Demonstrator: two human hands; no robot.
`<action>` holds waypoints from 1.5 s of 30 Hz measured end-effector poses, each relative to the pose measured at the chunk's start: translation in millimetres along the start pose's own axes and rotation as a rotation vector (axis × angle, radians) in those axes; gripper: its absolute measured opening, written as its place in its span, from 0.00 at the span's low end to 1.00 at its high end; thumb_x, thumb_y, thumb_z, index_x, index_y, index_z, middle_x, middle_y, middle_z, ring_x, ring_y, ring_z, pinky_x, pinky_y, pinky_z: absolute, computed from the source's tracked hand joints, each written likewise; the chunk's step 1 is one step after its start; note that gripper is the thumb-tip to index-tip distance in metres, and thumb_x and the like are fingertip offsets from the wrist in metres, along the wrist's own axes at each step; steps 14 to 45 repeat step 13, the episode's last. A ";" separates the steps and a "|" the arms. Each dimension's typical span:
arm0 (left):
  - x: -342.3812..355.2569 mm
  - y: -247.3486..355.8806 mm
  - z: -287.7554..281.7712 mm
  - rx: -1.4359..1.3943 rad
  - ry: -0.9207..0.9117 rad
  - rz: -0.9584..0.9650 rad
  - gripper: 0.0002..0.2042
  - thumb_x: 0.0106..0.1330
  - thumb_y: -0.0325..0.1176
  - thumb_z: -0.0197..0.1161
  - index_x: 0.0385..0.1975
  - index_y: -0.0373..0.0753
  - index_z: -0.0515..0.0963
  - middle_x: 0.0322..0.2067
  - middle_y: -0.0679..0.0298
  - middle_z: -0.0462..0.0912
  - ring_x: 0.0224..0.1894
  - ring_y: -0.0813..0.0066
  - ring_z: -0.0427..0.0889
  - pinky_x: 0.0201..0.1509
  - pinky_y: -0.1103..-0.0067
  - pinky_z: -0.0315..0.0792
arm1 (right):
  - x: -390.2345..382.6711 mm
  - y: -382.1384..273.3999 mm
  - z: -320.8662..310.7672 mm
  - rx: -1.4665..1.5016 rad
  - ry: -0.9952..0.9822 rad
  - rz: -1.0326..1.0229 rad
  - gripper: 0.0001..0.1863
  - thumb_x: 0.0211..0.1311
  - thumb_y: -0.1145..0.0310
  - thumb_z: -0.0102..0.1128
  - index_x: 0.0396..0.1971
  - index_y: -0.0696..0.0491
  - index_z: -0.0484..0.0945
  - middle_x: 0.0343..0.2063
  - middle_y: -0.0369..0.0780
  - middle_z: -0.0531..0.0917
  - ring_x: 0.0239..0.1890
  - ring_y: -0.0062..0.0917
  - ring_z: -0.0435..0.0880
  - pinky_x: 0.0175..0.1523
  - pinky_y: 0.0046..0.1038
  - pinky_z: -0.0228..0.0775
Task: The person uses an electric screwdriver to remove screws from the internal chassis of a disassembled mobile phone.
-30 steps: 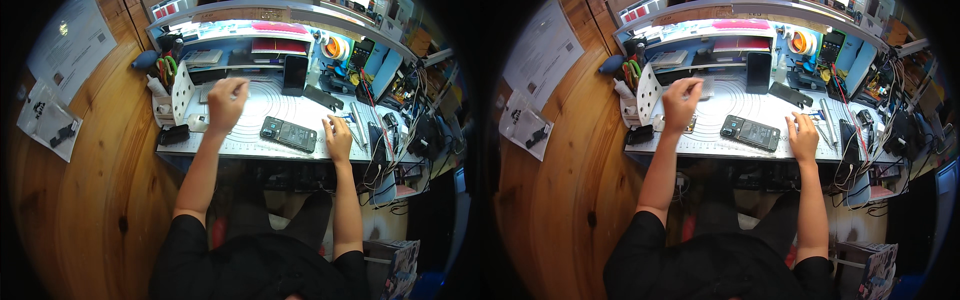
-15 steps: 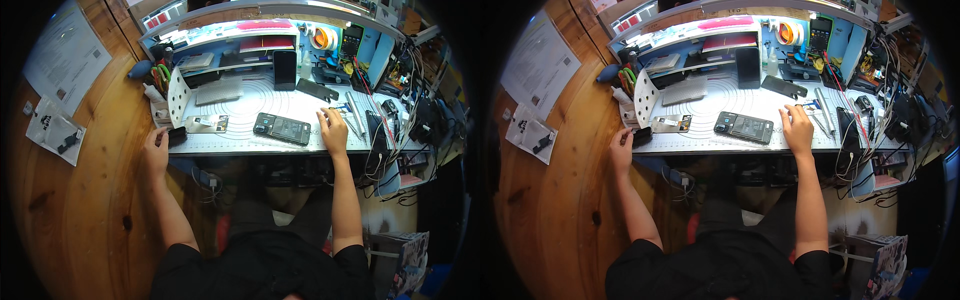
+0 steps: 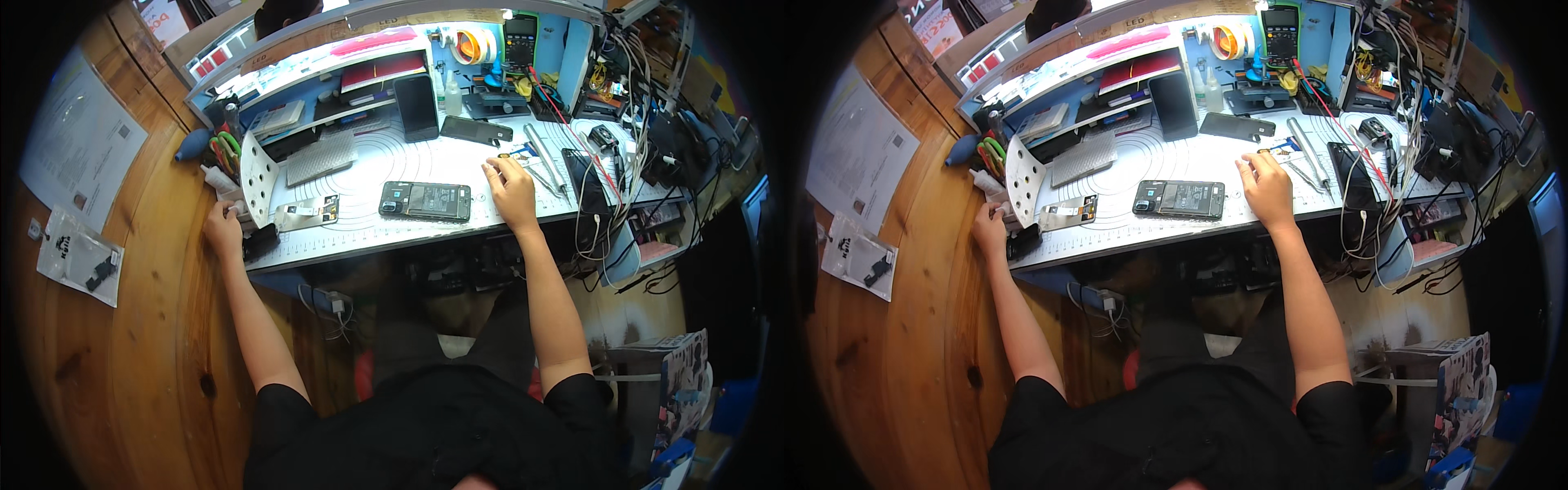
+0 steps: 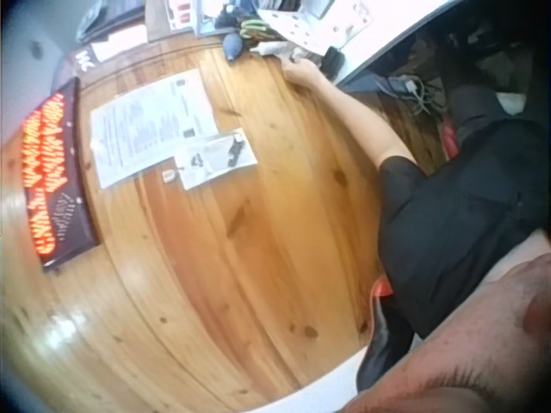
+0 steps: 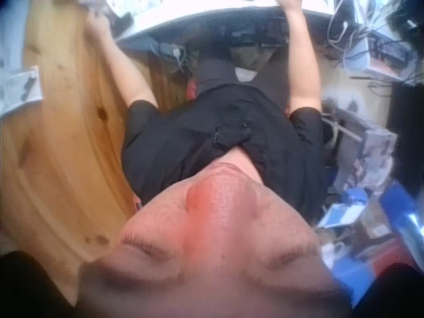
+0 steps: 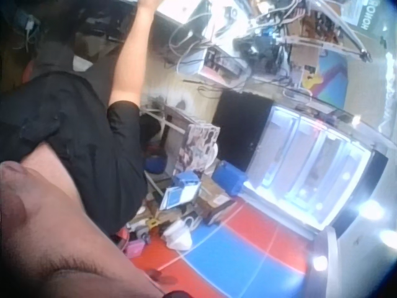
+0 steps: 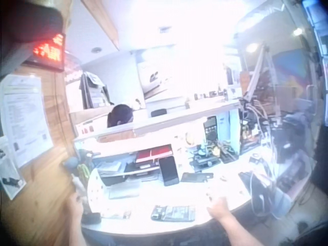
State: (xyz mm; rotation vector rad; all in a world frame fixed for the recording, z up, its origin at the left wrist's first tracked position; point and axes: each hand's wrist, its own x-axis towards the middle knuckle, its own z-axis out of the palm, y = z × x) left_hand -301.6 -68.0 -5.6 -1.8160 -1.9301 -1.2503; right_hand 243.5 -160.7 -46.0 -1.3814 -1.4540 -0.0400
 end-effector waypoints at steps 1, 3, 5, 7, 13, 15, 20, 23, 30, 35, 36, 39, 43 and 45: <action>0.5 7.5 -1.3 -0.035 -0.022 -0.026 0.07 0.58 0.23 0.66 0.35 0.34 0.82 0.37 0.49 0.85 0.41 0.48 0.84 0.46 0.65 0.75 | 0.2 1.6 -0.4 -0.003 0.003 0.011 0.09 0.64 0.66 0.64 0.36 0.58 0.83 0.31 0.42 0.82 0.27 0.33 0.82 0.35 0.33 0.73; 2.8 9.1 -1.7 -0.012 -0.054 0.059 0.07 0.58 0.24 0.66 0.36 0.34 0.82 0.37 0.50 0.85 0.42 0.48 0.84 0.47 0.65 0.75 | 0.1 2.3 -1.4 -0.002 -0.001 0.018 0.09 0.64 0.66 0.63 0.36 0.57 0.83 0.31 0.42 0.82 0.27 0.33 0.81 0.35 0.33 0.73; 3.5 8.4 -4.0 0.015 -0.092 0.126 0.08 0.57 0.25 0.66 0.37 0.34 0.82 0.38 0.50 0.85 0.42 0.48 0.84 0.48 0.64 0.75 | -0.2 0.9 -1.3 0.006 -0.011 0.029 0.09 0.64 0.66 0.63 0.36 0.57 0.83 0.31 0.42 0.82 0.26 0.34 0.81 0.35 0.33 0.73; 4.4 10.9 -5.6 0.038 -0.137 0.179 0.10 0.57 0.26 0.67 0.38 0.34 0.82 0.38 0.49 0.85 0.42 0.48 0.83 0.49 0.64 0.75 | 0.0 -1.8 -2.0 0.015 -0.021 0.046 0.09 0.65 0.66 0.63 0.36 0.57 0.83 0.31 0.42 0.82 0.26 0.34 0.81 0.36 0.33 0.73; 7.0 19.2 -4.4 0.093 -0.179 0.034 0.14 0.56 0.30 0.70 0.42 0.34 0.83 0.41 0.47 0.86 0.46 0.51 0.85 0.52 0.67 0.75 | -1.5 3.2 0.8 0.002 0.000 0.028 0.10 0.65 0.65 0.63 0.37 0.56 0.84 0.32 0.42 0.82 0.26 0.33 0.82 0.36 0.33 0.73; 7.0 19.2 -4.4 0.093 -0.179 0.034 0.14 0.56 0.30 0.70 0.42 0.34 0.83 0.41 0.47 0.86 0.46 0.51 0.85 0.52 0.67 0.75 | -1.5 3.2 0.8 0.002 0.000 0.028 0.10 0.65 0.65 0.63 0.37 0.56 0.84 0.32 0.42 0.82 0.26 0.33 0.82 0.36 0.33 0.73; 7.0 19.2 -4.4 0.093 -0.179 0.034 0.14 0.56 0.30 0.70 0.42 0.34 0.83 0.41 0.47 0.86 0.46 0.51 0.85 0.52 0.67 0.75 | -1.5 3.2 0.8 0.002 0.000 0.028 0.10 0.65 0.65 0.63 0.37 0.56 0.84 0.32 0.42 0.82 0.26 0.33 0.82 0.36 0.33 0.73; 7.0 19.2 -4.4 0.093 -0.179 0.034 0.14 0.56 0.30 0.70 0.42 0.34 0.83 0.41 0.47 0.86 0.46 0.51 0.85 0.52 0.67 0.75 | -1.5 3.2 0.8 0.002 0.000 0.028 0.10 0.65 0.65 0.63 0.37 0.56 0.84 0.32 0.42 0.82 0.26 0.33 0.82 0.36 0.33 0.73; 7.0 19.2 -4.4 0.093 -0.179 0.034 0.14 0.56 0.30 0.70 0.42 0.34 0.83 0.41 0.47 0.86 0.46 0.51 0.85 0.52 0.67 0.75 | -1.5 3.2 0.8 0.002 0.000 0.028 0.10 0.65 0.65 0.63 0.37 0.56 0.84 0.32 0.42 0.82 0.26 0.33 0.82 0.36 0.33 0.73; 7.0 19.2 -4.4 0.093 -0.179 0.034 0.14 0.56 0.30 0.70 0.42 0.34 0.83 0.41 0.47 0.86 0.46 0.51 0.85 0.52 0.67 0.75 | -1.5 3.2 0.8 0.002 0.000 0.028 0.10 0.65 0.65 0.63 0.37 0.56 0.84 0.32 0.42 0.82 0.26 0.33 0.82 0.36 0.33 0.73; 7.0 19.2 -4.4 0.093 -0.179 0.034 0.14 0.56 0.30 0.70 0.42 0.34 0.83 0.41 0.47 0.86 0.46 0.51 0.85 0.52 0.67 0.75 | -1.5 3.2 0.8 0.002 0.000 0.028 0.10 0.65 0.65 0.63 0.37 0.56 0.84 0.32 0.42 0.82 0.26 0.33 0.82 0.36 0.33 0.73; 7.0 19.2 -4.4 0.093 -0.179 0.034 0.14 0.56 0.30 0.70 0.42 0.34 0.83 0.41 0.47 0.86 0.46 0.51 0.85 0.52 0.67 0.75 | -1.5 3.2 0.8 0.002 0.000 0.028 0.10 0.65 0.65 0.63 0.37 0.56 0.84 0.32 0.42 0.82 0.26 0.33 0.82 0.36 0.33 0.73; 7.0 19.2 -4.4 0.093 -0.179 0.034 0.14 0.56 0.30 0.70 0.42 0.34 0.83 0.41 0.47 0.86 0.46 0.51 0.85 0.52 0.67 0.75 | -1.5 3.2 0.8 0.002 0.000 0.028 0.10 0.65 0.65 0.63 0.37 0.56 0.84 0.32 0.42 0.82 0.26 0.33 0.82 0.36 0.33 0.73; 7.0 19.2 -4.4 0.093 -0.179 0.034 0.14 0.56 0.30 0.70 0.42 0.34 0.83 0.41 0.47 0.86 0.46 0.51 0.85 0.52 0.67 0.75 | -1.5 3.2 0.8 0.002 0.000 0.028 0.10 0.65 0.65 0.63 0.37 0.56 0.84 0.32 0.42 0.82 0.26 0.33 0.82 0.36 0.33 0.73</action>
